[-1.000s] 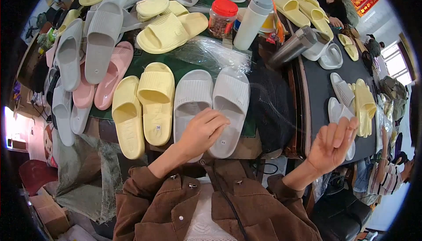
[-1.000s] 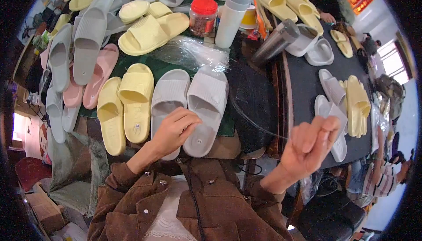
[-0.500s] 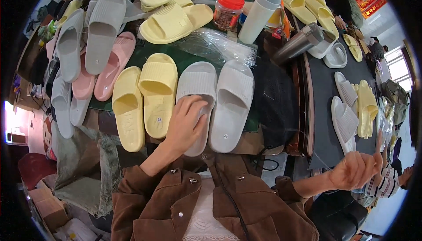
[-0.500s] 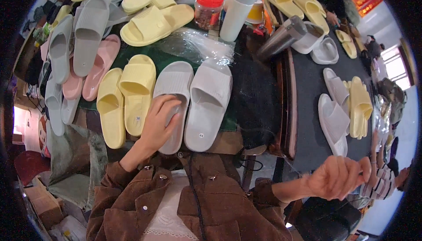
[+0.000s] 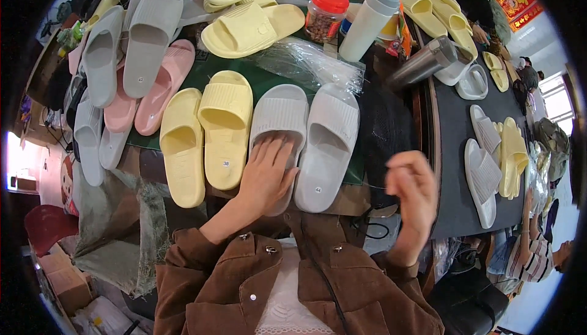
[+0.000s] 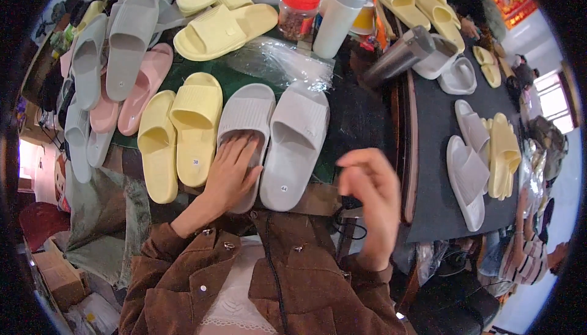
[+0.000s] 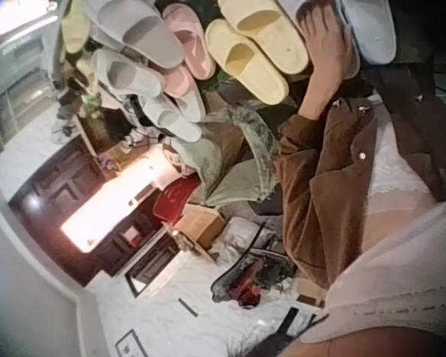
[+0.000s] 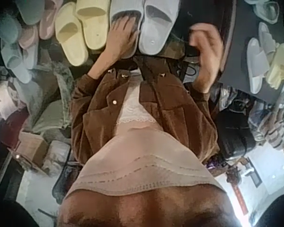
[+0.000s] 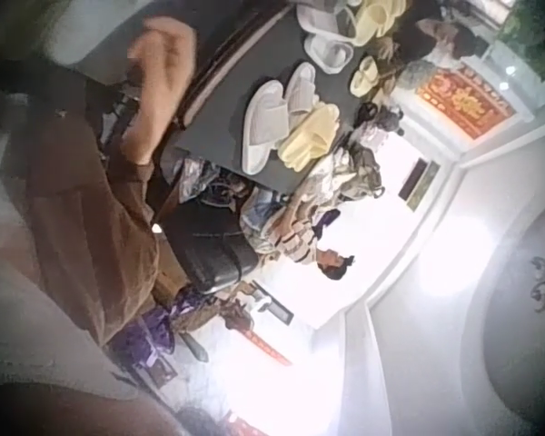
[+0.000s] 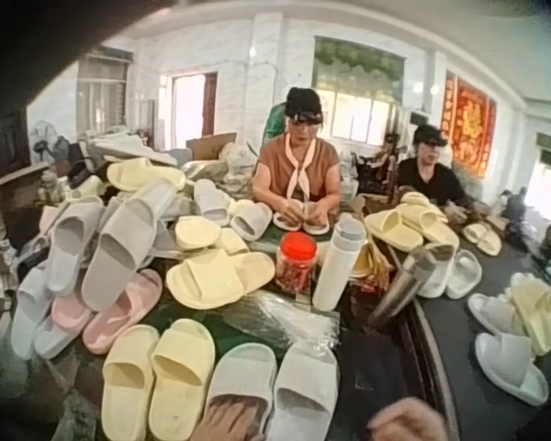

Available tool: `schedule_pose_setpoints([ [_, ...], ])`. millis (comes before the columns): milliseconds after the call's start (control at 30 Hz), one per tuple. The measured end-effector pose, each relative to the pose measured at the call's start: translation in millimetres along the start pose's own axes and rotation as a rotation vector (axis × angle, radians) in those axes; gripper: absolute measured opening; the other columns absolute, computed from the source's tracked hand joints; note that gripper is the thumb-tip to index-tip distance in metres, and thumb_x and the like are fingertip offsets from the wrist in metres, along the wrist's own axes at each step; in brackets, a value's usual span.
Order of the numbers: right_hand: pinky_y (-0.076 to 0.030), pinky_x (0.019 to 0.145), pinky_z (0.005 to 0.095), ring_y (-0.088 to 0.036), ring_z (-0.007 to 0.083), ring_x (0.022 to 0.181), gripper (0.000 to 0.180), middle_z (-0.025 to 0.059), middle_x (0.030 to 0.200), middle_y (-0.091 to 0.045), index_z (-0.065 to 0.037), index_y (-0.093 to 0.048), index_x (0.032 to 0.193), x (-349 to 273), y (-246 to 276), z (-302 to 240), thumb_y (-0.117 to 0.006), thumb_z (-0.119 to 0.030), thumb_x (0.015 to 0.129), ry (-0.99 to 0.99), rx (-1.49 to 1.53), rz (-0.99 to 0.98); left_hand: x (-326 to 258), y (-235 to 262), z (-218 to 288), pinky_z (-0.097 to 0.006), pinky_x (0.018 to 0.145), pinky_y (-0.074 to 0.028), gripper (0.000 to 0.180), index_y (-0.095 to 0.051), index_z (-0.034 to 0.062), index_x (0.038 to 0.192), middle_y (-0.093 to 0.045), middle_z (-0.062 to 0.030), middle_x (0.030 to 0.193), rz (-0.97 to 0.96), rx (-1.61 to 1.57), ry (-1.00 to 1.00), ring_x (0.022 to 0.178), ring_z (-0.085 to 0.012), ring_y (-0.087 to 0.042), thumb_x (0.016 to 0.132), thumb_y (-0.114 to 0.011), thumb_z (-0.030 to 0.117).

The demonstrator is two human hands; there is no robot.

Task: The recorder is inspecting and cleaning pairs of sandals at a manufacturing table, removing loose threads or debris.

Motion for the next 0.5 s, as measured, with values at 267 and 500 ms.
schedule_pose_setpoints([
  [267, -0.051, 0.060, 0.0332, -0.065, 0.0253, 0.073, 0.046, 0.0122, 0.118, -0.055, -0.006, -0.050, 0.124, 31.6, -45.8, 43.7, -0.066, -0.010, 0.082, 0.464, -0.887, 0.079, 6.6, -2.8, 5.6, -0.045, 0.105, -0.031, 0.060, -0.042, -0.0050, 0.130, -0.044, -0.0237, 0.132, -0.006, 0.052, -0.016, 0.120, -0.0391, -0.043, 0.084, -0.063, 0.027],
  [500, -0.054, 0.065, 0.0407, -0.064, 0.0369, 0.088, 0.056, 0.0132, 0.136, -0.045, -0.007, -0.047, 0.130, 58.1, -55.3, 51.7, -0.067, -0.007, 0.078, 0.328, -1.029, 0.130, 21.7, -16.8, 2.1, -0.047, 0.097, -0.037, 0.058, -0.045, -0.0054, 0.123, -0.049, -0.0230, 0.121, -0.083, 0.018, 0.073, 0.114, -0.0383, -0.047, 0.086, -0.061, 0.036],
])
Point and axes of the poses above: each hand's wrist, its own x-axis towards the middle knuckle, its own y-axis out of the back of the hand, z = x × y, the point moved 5 cm from there along x, towards the middle knuckle
